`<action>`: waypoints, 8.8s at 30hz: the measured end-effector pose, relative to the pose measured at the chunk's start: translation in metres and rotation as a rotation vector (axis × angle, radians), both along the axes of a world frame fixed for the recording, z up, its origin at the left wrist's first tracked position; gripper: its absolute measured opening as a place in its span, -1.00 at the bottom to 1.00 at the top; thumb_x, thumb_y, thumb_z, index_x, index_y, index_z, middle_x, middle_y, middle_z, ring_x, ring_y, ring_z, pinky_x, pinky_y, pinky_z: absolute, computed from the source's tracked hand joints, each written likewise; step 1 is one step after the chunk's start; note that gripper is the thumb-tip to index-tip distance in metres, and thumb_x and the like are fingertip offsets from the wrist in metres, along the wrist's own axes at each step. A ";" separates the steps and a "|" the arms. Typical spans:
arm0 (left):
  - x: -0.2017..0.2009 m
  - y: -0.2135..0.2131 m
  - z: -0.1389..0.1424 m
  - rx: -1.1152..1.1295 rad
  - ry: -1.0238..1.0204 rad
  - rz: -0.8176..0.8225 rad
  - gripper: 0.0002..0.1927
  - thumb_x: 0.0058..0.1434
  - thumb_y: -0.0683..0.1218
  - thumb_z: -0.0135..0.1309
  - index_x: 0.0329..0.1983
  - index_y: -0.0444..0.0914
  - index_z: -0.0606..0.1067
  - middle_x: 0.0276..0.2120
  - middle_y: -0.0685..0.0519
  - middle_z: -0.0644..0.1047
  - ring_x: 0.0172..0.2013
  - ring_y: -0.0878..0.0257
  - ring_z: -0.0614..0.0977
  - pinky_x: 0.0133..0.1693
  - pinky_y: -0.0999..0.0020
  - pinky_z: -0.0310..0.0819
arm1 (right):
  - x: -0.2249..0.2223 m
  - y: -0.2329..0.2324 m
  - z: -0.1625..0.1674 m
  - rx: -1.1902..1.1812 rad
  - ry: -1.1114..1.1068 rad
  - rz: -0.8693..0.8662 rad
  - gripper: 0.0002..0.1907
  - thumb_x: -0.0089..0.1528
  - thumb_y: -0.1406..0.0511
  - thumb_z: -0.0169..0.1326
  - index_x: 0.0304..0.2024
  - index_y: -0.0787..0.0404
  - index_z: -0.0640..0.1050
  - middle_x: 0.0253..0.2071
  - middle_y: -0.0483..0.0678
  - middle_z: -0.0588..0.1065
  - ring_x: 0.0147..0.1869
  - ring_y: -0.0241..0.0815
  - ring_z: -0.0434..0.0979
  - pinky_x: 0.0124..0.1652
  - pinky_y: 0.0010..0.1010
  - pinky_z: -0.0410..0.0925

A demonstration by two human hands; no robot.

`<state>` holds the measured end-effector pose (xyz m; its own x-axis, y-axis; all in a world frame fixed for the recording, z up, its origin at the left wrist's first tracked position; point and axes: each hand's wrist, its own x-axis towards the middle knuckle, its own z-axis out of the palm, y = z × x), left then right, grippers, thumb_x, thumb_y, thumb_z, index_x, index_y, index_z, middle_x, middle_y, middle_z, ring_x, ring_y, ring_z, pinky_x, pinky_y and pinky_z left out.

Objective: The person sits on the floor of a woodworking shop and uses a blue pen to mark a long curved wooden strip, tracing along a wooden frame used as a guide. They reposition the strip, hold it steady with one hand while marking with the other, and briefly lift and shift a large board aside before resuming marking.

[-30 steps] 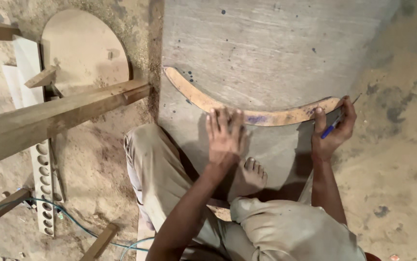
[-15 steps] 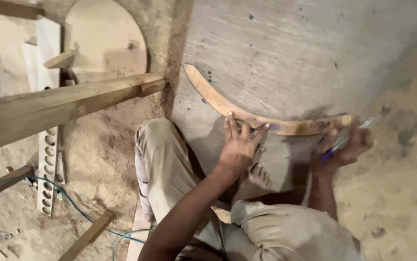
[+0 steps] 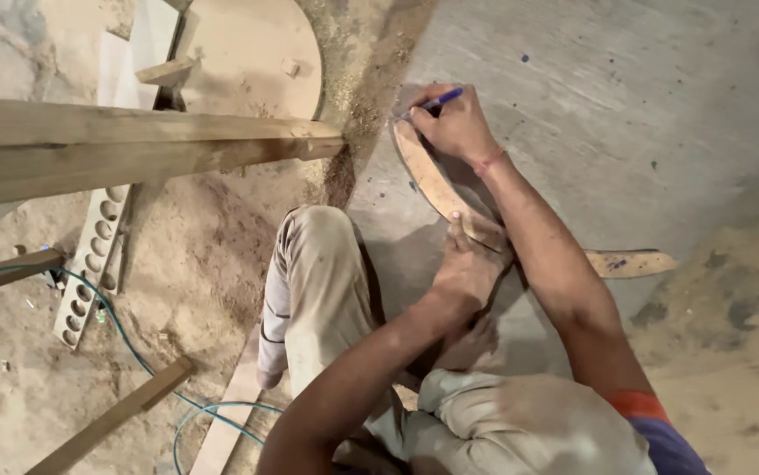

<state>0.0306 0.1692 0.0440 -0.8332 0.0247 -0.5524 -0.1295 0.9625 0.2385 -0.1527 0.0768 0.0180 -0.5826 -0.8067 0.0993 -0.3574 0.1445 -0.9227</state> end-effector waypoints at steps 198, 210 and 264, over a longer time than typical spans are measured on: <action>0.049 -0.138 -0.094 0.445 0.885 0.831 -0.42 0.39 -0.13 0.12 0.42 -0.41 0.30 0.37 -0.25 0.40 0.41 -0.09 0.41 0.42 0.14 0.24 | 0.145 0.380 -0.045 -0.011 0.046 -1.050 -0.63 0.48 0.34 0.12 0.28 0.41 0.42 0.14 0.03 0.43 0.06 -0.20 0.43 0.10 -0.42 0.36; 0.039 -0.139 -0.085 0.292 0.823 0.809 -0.41 0.46 0.01 -0.01 0.49 -0.31 0.27 0.43 -0.16 0.36 0.44 -0.10 0.37 0.45 0.06 0.22 | 0.151 0.380 -0.056 0.039 0.107 -1.077 -0.64 0.48 0.39 0.16 0.27 0.42 0.42 0.26 0.15 0.47 0.26 -0.09 0.52 0.25 -0.32 0.42; 0.041 -0.139 -0.096 0.235 0.910 0.702 -0.45 0.40 -0.11 0.03 0.42 -0.38 0.32 0.39 -0.19 0.38 0.40 -0.16 0.40 0.45 0.01 0.20 | 0.151 0.378 -0.053 -0.012 0.034 -1.074 -0.52 0.45 0.43 0.24 0.35 0.38 0.37 0.30 0.10 0.44 0.30 -0.12 0.46 0.32 -0.32 0.34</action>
<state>0.0712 0.0301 -0.0524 -0.7901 -0.5756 0.2110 -0.3046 0.6673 0.6797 -0.0013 0.4547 -0.0353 -0.9829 0.1274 0.1331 -0.0740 0.3888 -0.9183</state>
